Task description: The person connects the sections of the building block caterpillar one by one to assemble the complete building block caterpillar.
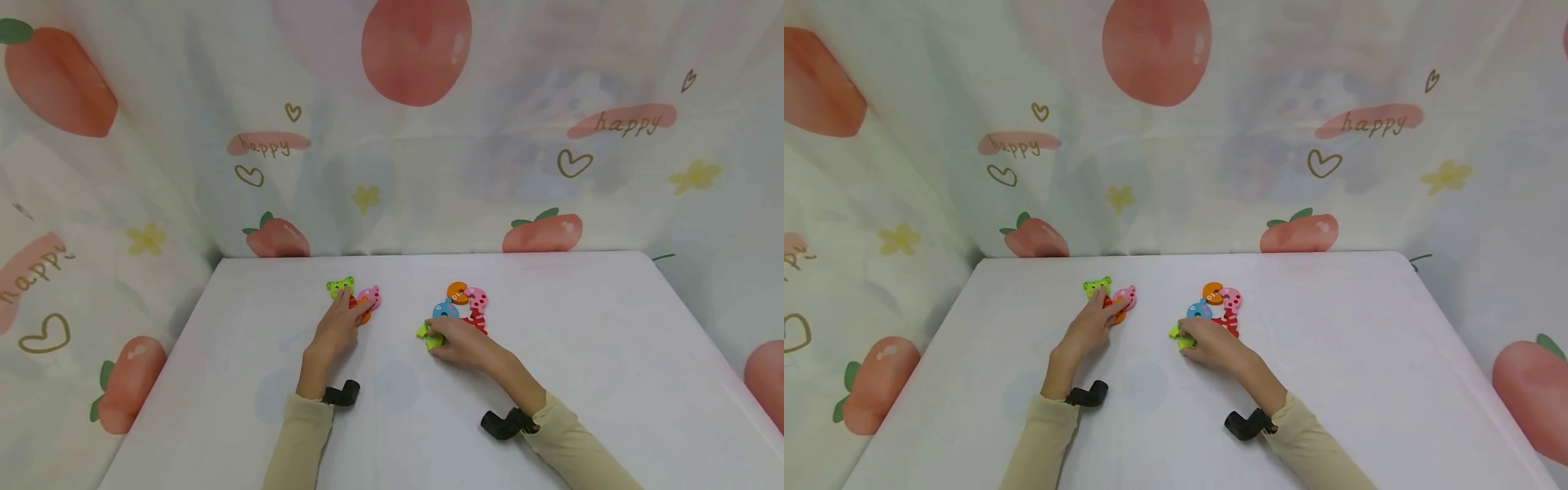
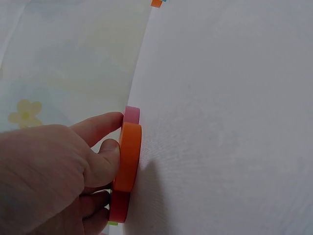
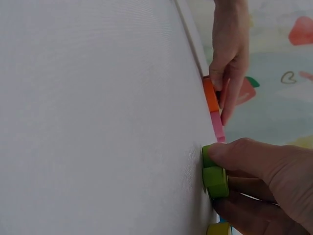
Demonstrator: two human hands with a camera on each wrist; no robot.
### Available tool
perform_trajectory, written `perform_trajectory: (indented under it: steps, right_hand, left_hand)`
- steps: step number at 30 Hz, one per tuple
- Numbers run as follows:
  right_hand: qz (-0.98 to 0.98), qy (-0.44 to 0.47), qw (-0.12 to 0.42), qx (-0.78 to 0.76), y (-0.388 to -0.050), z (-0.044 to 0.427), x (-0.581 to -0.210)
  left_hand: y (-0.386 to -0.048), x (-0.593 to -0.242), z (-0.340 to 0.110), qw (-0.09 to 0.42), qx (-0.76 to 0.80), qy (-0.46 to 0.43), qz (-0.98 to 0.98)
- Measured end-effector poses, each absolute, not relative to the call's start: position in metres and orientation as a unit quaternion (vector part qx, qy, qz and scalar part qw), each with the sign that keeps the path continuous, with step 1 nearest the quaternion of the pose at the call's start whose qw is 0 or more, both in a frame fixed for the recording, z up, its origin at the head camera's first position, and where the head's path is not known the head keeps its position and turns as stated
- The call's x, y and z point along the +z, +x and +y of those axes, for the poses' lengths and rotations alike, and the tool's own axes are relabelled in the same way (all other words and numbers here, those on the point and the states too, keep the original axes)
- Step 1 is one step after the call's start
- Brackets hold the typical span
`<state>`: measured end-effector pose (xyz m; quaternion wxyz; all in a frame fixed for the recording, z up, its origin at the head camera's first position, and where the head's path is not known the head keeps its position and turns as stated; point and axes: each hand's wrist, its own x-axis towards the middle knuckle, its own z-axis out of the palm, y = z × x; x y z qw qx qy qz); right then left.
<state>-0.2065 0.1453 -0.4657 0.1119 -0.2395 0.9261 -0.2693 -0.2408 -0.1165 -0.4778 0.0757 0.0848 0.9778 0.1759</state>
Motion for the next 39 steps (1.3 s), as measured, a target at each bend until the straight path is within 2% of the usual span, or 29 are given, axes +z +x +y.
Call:
perform_trajectory:
  steps: [14,34,39]
  right_hand:
    - [0.911,-0.230,0.101,-0.326,-0.209,0.148,-0.476]
    - [0.913,-0.214,0.101,-0.332,-0.204,0.143,-0.483]
    - [0.913,-0.216,0.095,-0.332,-0.205,0.141,-0.482]
  left_hand:
    - [-0.244,-0.482,-0.114,0.059,0.182,0.097,0.977]
    - [-0.240,-0.483,-0.112,0.064,0.193,0.076,0.976]
    - [-0.240,-0.483,-0.114,0.053,0.202,0.077,0.975]
